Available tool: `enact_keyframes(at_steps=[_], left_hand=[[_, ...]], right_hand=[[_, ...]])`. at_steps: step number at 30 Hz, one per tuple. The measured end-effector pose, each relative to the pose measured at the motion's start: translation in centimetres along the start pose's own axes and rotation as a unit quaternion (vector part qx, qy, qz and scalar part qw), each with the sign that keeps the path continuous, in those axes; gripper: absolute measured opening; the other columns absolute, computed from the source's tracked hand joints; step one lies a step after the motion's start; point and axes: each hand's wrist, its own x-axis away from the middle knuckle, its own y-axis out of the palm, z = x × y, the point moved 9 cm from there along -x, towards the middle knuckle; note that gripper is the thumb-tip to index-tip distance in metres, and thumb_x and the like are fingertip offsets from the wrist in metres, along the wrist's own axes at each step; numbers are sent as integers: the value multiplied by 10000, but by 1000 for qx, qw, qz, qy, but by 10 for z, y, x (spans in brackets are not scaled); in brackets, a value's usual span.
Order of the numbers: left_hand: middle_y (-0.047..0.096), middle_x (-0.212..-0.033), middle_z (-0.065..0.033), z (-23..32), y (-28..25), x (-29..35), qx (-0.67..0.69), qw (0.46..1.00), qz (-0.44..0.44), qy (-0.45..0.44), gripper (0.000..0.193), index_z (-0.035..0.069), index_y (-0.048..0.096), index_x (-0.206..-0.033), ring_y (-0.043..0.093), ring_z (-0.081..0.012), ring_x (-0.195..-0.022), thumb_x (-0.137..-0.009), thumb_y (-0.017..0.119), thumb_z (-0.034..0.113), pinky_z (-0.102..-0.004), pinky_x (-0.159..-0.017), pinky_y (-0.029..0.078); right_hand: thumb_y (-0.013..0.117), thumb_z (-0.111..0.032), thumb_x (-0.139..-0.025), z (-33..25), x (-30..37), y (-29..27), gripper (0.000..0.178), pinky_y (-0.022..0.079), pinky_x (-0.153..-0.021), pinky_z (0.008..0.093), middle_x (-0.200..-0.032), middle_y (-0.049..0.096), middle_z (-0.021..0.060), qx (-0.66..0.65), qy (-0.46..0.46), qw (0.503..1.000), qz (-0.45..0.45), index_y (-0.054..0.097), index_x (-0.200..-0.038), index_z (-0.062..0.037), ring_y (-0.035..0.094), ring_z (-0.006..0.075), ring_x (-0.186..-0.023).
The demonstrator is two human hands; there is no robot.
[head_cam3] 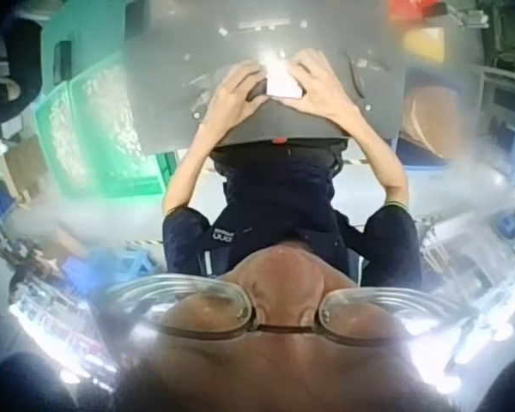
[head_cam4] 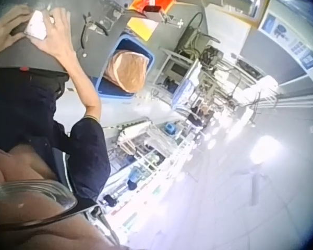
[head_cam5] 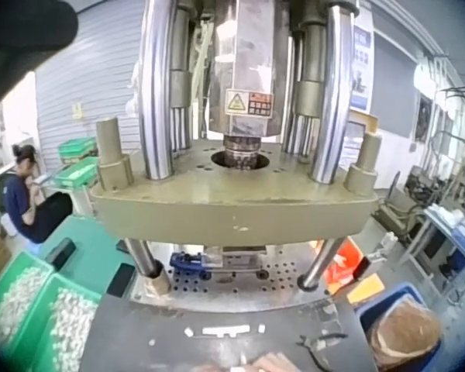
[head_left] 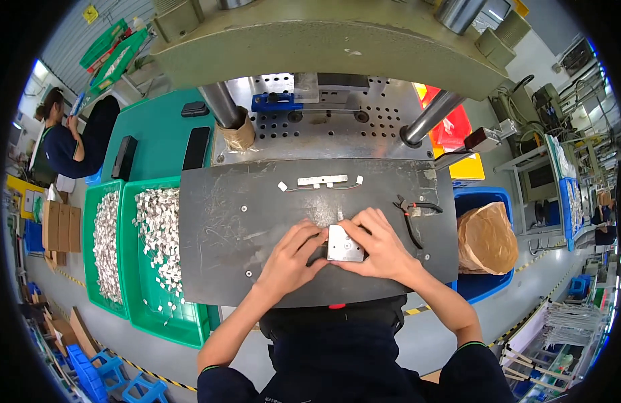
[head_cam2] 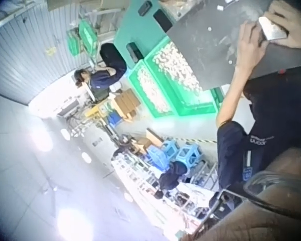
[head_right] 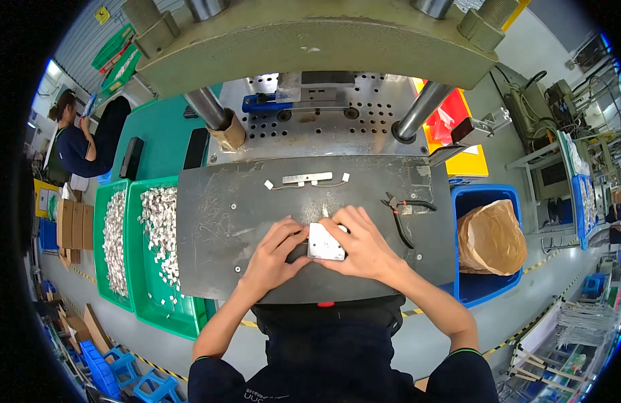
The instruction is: The person assembles electronic components onto a metal frame by hand, then secures them using a press machine.
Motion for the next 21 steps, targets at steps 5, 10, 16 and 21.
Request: enact_keyframes(at_steps=[5,10,16,21], left_hand=[[663,-1140,-125,-1,-4,-10,-9,1000,-12,-10,571,-16,714,-1186,647,-369,-1144,-657,912,65,-473,-1067,543],[685,-1098,-131,-20,-13,-21,-43,997,47,-33,586,-31,737,-1163,653,-355,-1076,-650,960,144,-471,-1078,530],[693,-1123,-126,-34,-18,-36,-32,997,43,-56,579,-25,732,-1174,642,-340,-1114,-668,958,143,-446,-1061,521],[698,-1102,-113,-18,-25,-45,-57,996,45,-47,410,-39,740,-1137,652,-323,-1117,-775,879,96,-427,-943,568]], right_hand=[[939,-282,-620,-15,8,-10,704,421,-785,421,-984,571,90,84,-91,992,14,688,-1228,-31,542,297,-859],[929,-344,-677,68,4,-58,618,427,-847,454,-953,547,103,135,121,975,125,678,-1129,-6,542,321,-963],[950,-261,-704,159,24,-86,636,512,-819,374,-944,643,122,46,312,934,167,708,-1195,64,625,269,-900],[796,-166,-872,75,-4,-86,415,449,-1005,425,-1168,678,130,299,127,926,193,716,-1262,-46,619,305,-1122]])
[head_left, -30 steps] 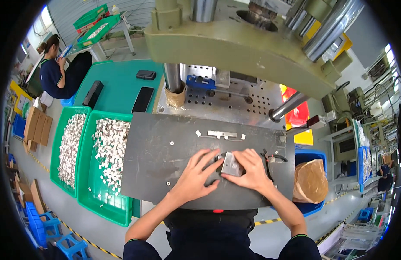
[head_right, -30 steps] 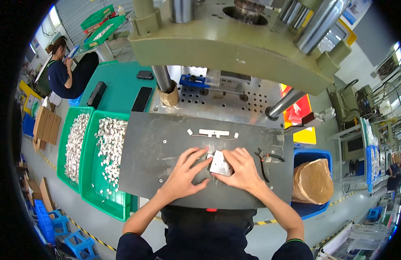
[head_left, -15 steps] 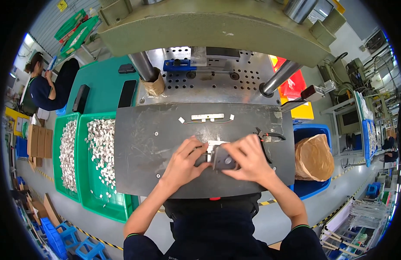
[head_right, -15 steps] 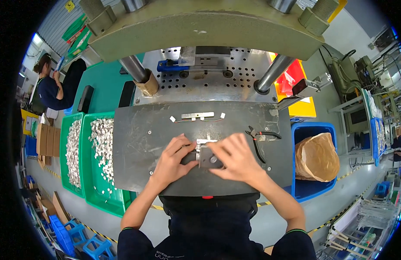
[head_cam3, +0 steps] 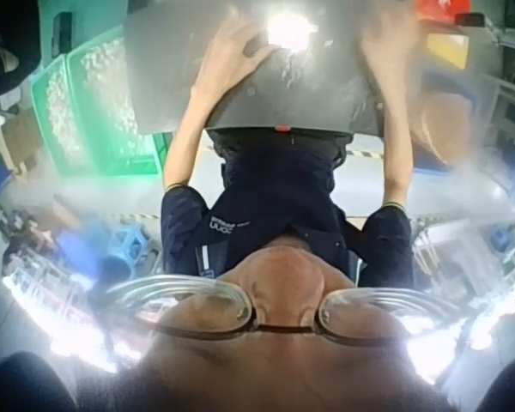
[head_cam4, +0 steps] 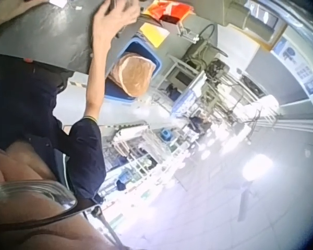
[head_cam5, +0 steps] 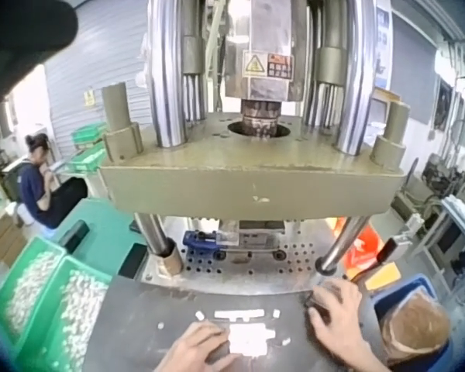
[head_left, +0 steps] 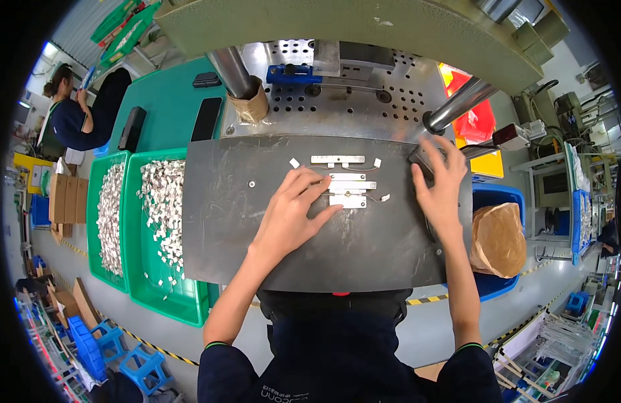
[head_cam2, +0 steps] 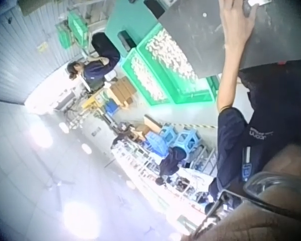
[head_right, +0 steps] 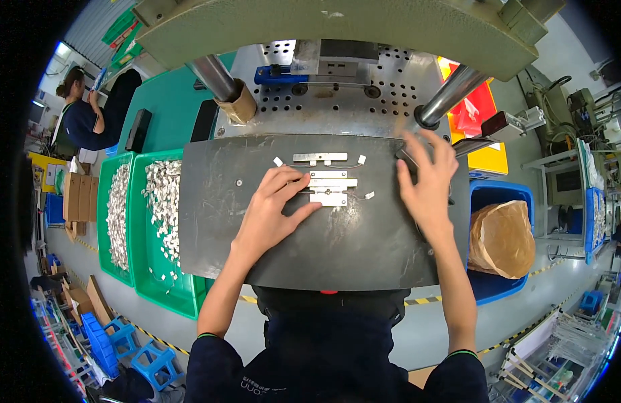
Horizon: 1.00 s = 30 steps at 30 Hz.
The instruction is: The person assembles electronic components onto a metal frame by hand, then secures them using a press machine.
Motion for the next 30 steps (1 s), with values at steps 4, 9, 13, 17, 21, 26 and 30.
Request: enact_keyframes(at_steps=[4,9,13,17,21,26,30], left_hand=[[711,-1057,-114,-7,0,0,-24,1000,0,4,284,-28,756,-1112,666,-312,-1061,-841,808,40,-423,-881,575],[745,-991,-108,-8,-4,-10,9,999,-12,29,234,-20,784,-1067,691,-288,-983,-835,805,0,-395,-900,574],[752,-965,-95,4,-38,-10,59,997,42,28,238,-11,791,-1051,704,-274,-964,-815,815,5,-389,-866,586],[753,-951,-74,17,-27,20,49,989,-105,87,241,18,799,-1006,710,-261,-965,-768,833,28,-379,-811,598],[726,-946,-51,26,-9,44,-5,980,-158,121,206,9,762,-988,678,-245,-953,-798,789,83,-367,-847,574],[749,-977,-69,15,-9,-7,38,986,-144,73,181,19,773,-1018,696,-271,-992,-845,790,70,-411,-888,561],[752,-1017,-96,-31,-1,-42,-104,990,-75,58,191,-2,774,-1058,699,-297,-1003,-884,758,76,-418,-892,570]], right_hand=[[736,-81,-918,-63,22,37,298,440,-1028,424,-1148,721,101,-264,-61,946,-179,734,-1214,-53,647,310,-1096],[753,24,-875,-51,28,45,255,504,-913,390,-1001,734,122,-341,3,932,-125,753,-1127,-15,675,298,-943],[782,22,-832,-61,11,14,247,517,-869,405,-957,725,134,-354,-32,930,-92,755,-1077,-4,675,303,-902],[829,-9,-783,-85,35,4,259,502,-847,408,-921,713,101,-349,-147,905,-193,762,-1034,-9,673,284,-887],[836,-13,-782,-93,61,10,256,504,-847,397,-948,715,72,-350,-176,890,-234,766,-1027,-31,666,265,-909],[776,-44,-869,-64,18,24,200,504,-925,412,-1039,740,85,-299,-59,942,-142,768,-1068,-25,672,302,-978],[746,-116,-926,-64,-16,54,214,474,-992,396,-1096,746,95,-228,-92,960,-136,779,-1115,-19,670,303,-1072]])
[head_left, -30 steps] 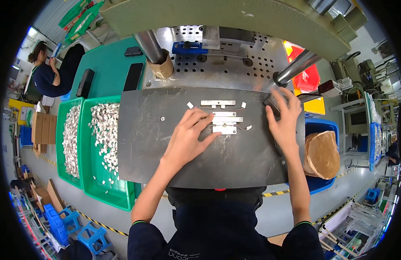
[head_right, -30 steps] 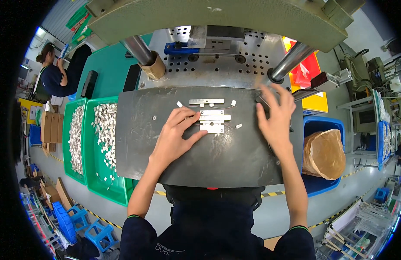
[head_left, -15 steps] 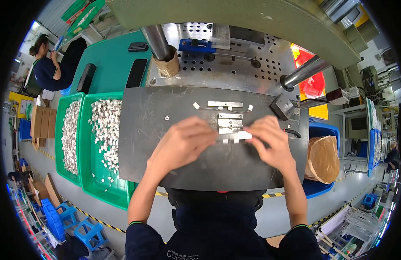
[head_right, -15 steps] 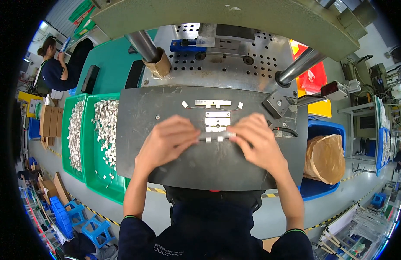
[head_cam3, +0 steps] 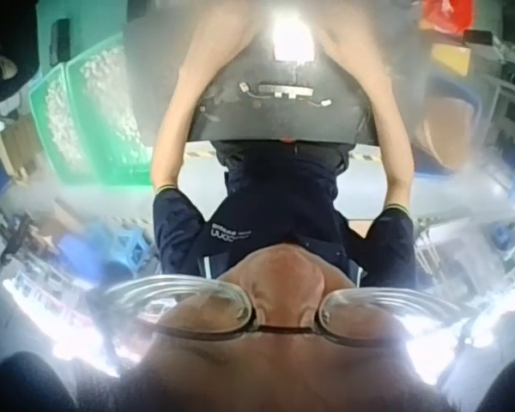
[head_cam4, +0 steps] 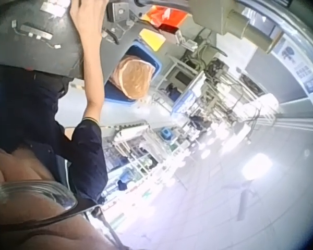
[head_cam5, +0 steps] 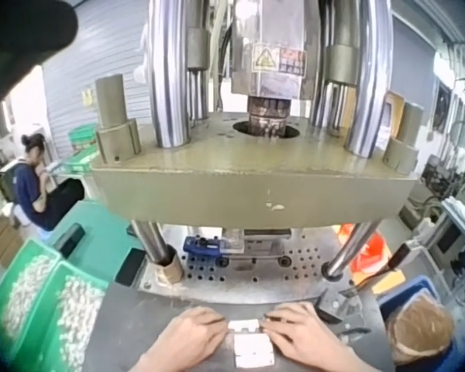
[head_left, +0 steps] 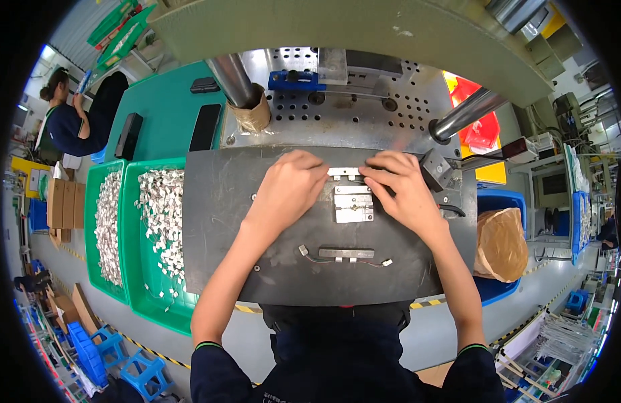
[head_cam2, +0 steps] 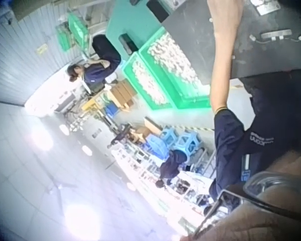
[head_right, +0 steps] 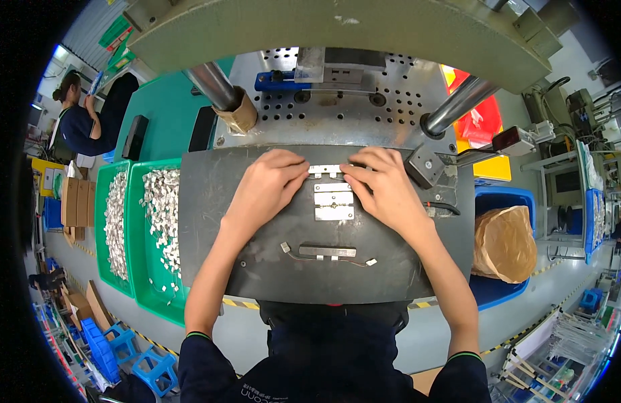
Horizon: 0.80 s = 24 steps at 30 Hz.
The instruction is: The person assembles electronic components onto a metal frame by hand, then secures them using a press machine.
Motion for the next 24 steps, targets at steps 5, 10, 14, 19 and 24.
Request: enact_keyframes(at_steps=[5,10,14,19,24], left_hand=[[748,-1016,-105,-6,12,2,-13,999,-27,22,203,-4,777,-1074,701,-293,-994,-893,745,82,-410,-893,580],[733,-1010,-118,-6,8,-3,20,1000,-6,24,189,-1,768,-1077,691,-319,-979,-898,731,49,-428,-876,572],[712,-1054,-118,4,-5,2,114,993,0,-24,180,-3,760,-1102,695,-290,-932,-931,717,31,-396,-828,572],[671,-1113,-91,-6,34,26,464,866,-64,-172,273,46,787,-1192,666,-131,-830,-934,735,-25,-299,-737,541],[678,-1163,-56,-3,32,28,396,907,-58,-134,284,80,824,-1122,687,-117,-836,-849,820,1,-295,-730,563]], right_hand=[[771,-70,-880,9,-6,16,178,495,-967,395,-1017,757,97,-24,-24,997,-63,790,-1043,0,690,264,-1051],[763,-5,-848,6,-7,17,208,498,-962,393,-1023,739,103,-24,-55,996,-62,779,-1055,-1,688,283,-1010],[700,41,-911,5,-2,0,220,532,-892,363,-1095,688,113,-103,43,993,-43,754,-1122,10,690,261,-983],[678,74,-956,31,36,18,233,561,-857,316,-1178,651,123,-386,163,905,-79,771,-1159,7,675,172,-1001],[858,-2,-810,28,42,24,297,541,-808,290,-1133,678,62,-351,106,927,-79,822,-1101,-47,701,153,-933]])
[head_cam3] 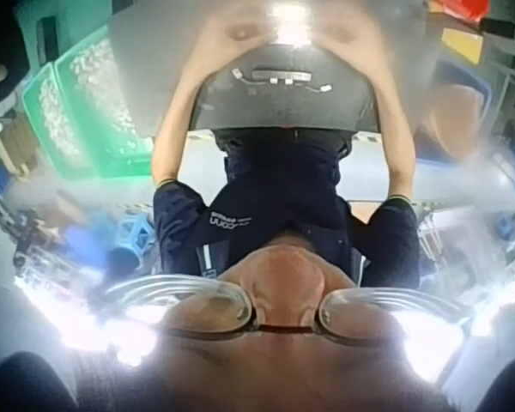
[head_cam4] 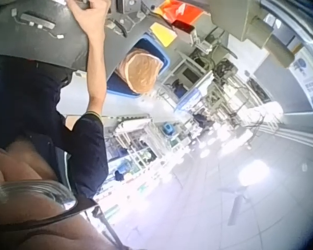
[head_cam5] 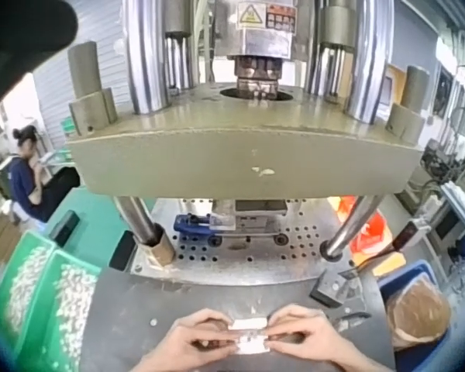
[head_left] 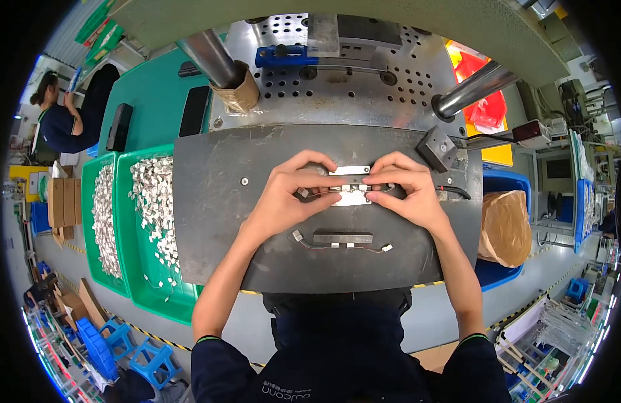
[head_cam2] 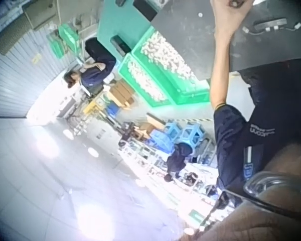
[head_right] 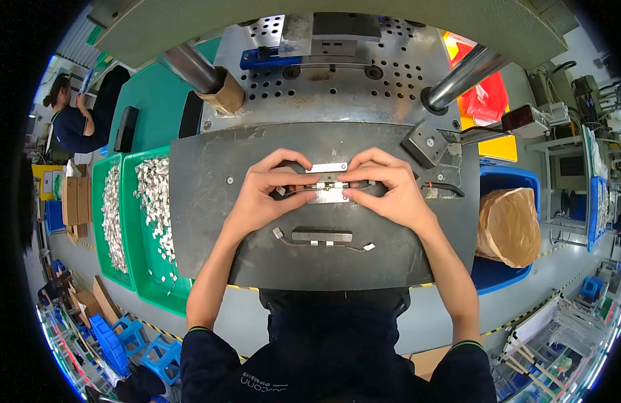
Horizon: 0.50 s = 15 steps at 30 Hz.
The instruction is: The person assembles electronic components onto a metal frame by hand, then secures them using a press machine.
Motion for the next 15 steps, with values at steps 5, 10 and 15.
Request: enact_keyframes(at_steps=[5,10,15], left_hand=[[682,-1197,-47,10,-1,0,-96,994,10,41,288,94,837,-1090,673,-135,-797,-819,838,-3,-293,-711,548],[696,-1199,-46,24,-1,5,-213,965,37,151,279,91,836,-1059,658,-150,-762,-790,874,23,-311,-692,548],[705,-1190,-51,13,-3,6,-121,990,36,65,251,72,828,-1046,673,-160,-765,-805,856,8,-307,-684,566]], right_hand=[[862,-27,-787,-6,3,-4,280,480,-856,313,-1078,686,31,86,-20,996,33,848,-1054,-112,673,156,-904],[858,-34,-753,-18,-1,0,262,427,-918,322,-1082,694,62,176,-74,981,22,849,-1006,-98,643,157,-920],[821,-43,-765,-8,6,2,285,420,-956,352,-1165,671,47,132,-17,989,59,840,-1034,-136,648,175,-950]])
